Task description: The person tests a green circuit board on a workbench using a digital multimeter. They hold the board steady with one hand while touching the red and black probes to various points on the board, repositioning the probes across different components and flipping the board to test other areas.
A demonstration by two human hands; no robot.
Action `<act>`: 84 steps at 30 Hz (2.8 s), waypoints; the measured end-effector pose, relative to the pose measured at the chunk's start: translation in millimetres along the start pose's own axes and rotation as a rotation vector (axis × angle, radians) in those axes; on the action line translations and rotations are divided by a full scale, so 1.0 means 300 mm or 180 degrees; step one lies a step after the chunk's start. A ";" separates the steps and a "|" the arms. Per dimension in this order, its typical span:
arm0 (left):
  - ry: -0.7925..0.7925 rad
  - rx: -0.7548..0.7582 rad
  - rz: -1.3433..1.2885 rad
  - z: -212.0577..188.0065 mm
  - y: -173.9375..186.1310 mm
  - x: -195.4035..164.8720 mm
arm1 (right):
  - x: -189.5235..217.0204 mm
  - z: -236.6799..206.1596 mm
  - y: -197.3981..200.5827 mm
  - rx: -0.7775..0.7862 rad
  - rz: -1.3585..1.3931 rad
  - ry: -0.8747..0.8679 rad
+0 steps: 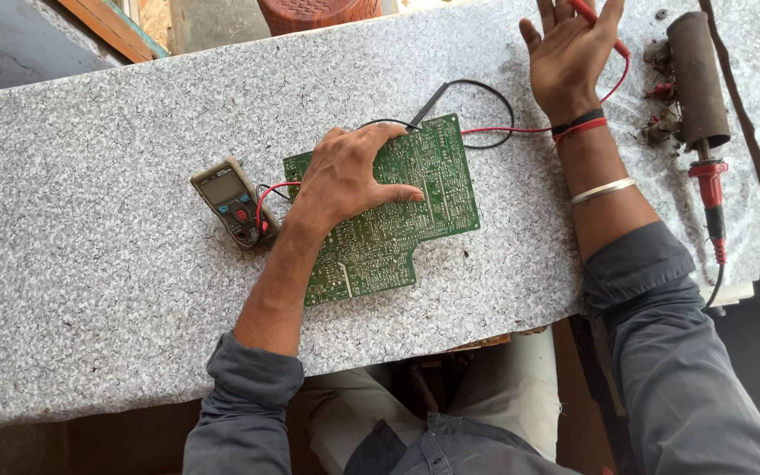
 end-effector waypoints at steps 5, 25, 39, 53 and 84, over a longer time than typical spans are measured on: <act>-0.0010 -0.0014 0.0010 0.005 -0.001 -0.001 | -0.007 0.000 -0.022 0.0168 -0.0243 -0.0048; -0.0091 -0.0177 0.0179 0.011 -0.022 0.018 | -0.175 -0.082 -0.117 0.0692 -0.1174 -0.0976; 0.0080 -0.0508 0.0442 0.006 -0.003 0.061 | -0.221 -0.234 -0.246 0.1972 -0.3021 0.0465; 0.0022 -0.0633 0.0628 0.007 0.027 0.027 | -0.208 -0.249 -0.281 0.1691 -0.3238 0.0434; 0.0135 -0.0422 0.0540 0.005 0.027 0.027 | -0.197 -0.275 -0.327 0.1947 -0.3507 0.0842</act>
Point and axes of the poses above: each hand's wrist, its own z-axis towards the middle knuckle, its own y-axis out of the back of the hand, x = y × z, the point moved 5 cm from there along z, towards the middle knuckle, and after that the axes turned 9 degrees about z, right-handed, at the moved point
